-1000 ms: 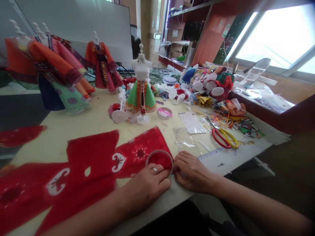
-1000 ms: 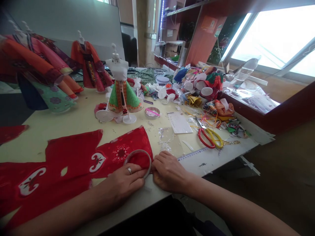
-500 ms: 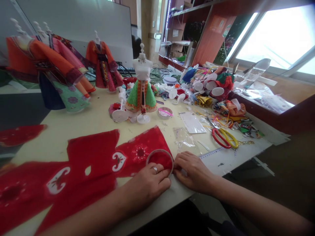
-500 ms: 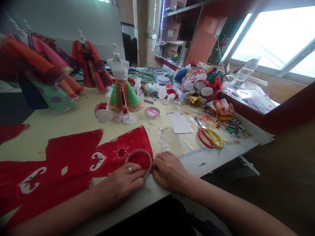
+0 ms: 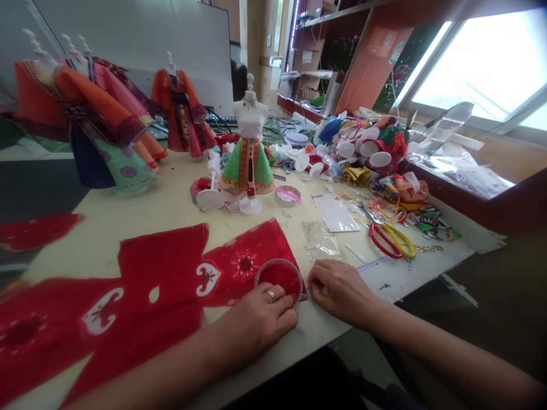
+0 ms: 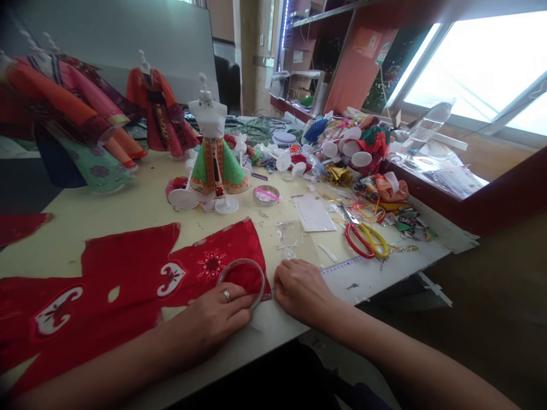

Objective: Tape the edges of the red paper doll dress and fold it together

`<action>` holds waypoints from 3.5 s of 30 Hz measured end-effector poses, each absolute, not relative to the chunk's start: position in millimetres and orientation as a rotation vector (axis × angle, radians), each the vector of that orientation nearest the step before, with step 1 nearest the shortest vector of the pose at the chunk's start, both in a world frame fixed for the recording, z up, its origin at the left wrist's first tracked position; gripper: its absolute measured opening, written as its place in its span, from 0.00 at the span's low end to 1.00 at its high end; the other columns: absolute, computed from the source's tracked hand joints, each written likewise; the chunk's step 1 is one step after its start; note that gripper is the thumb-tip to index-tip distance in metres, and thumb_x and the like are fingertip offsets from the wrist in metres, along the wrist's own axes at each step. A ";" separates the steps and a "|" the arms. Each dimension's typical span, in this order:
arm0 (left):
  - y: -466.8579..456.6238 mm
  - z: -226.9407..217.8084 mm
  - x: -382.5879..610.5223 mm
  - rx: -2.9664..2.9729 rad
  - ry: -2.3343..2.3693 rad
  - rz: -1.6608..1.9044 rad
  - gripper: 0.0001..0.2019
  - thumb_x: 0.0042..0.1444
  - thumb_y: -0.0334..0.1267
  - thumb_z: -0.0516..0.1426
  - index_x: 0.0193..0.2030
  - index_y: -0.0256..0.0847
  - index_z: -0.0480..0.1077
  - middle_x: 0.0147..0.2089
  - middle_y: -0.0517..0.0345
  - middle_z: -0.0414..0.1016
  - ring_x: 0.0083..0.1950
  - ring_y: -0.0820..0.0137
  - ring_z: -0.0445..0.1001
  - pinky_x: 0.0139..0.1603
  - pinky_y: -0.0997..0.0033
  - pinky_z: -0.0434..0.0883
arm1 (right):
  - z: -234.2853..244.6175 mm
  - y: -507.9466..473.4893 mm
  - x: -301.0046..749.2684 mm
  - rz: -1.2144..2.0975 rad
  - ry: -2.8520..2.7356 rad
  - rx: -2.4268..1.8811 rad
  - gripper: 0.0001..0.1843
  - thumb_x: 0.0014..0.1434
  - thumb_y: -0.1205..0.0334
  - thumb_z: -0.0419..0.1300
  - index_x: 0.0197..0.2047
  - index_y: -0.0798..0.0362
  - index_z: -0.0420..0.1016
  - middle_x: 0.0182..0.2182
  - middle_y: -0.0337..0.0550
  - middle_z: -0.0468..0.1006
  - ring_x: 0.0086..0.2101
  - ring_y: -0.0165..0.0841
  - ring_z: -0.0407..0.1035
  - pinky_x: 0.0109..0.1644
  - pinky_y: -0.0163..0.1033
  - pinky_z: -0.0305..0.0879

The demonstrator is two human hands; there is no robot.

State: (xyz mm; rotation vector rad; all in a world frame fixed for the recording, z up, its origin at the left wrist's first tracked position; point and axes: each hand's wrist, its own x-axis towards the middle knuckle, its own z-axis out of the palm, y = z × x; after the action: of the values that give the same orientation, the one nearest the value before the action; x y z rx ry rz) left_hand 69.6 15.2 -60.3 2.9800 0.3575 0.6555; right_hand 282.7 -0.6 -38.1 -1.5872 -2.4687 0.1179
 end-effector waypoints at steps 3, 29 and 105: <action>15.2 -59.8 69.4 2.969 0.359 0.651 0.11 0.63 0.27 0.45 0.37 0.34 0.67 0.43 0.48 0.74 0.42 0.65 0.69 0.44 0.64 0.71 | -40.6 -5.6 287.0 0.209 -2.446 -1.428 0.07 0.55 0.71 0.51 0.28 0.54 0.68 0.27 0.42 0.71 0.29 0.31 0.64 0.35 0.36 0.58; 15.9 -59.1 69.5 2.975 0.362 0.629 0.11 0.63 0.27 0.45 0.36 0.34 0.67 0.42 0.49 0.74 0.40 0.67 0.69 0.44 0.66 0.70 | -41.9 8.6 298.9 0.369 -2.655 -1.036 0.06 0.53 0.72 0.51 0.29 0.53 0.65 0.27 0.41 0.69 0.31 0.32 0.61 0.38 0.39 0.59; 14.6 -59.9 63.9 2.956 0.293 0.815 0.12 0.63 0.26 0.44 0.40 0.32 0.68 0.48 0.45 0.75 0.47 0.62 0.71 0.50 0.58 0.69 | -52.3 -13.8 317.3 0.171 -2.574 -1.052 0.07 0.62 0.68 0.51 0.35 0.54 0.68 0.31 0.44 0.70 0.32 0.32 0.62 0.39 0.41 0.60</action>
State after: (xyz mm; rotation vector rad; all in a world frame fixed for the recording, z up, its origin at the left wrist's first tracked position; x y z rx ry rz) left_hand 63.9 14.6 -59.9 2.9557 0.2930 0.8154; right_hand 317.3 -13.8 -52.3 -1.0519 -2.5740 0.1714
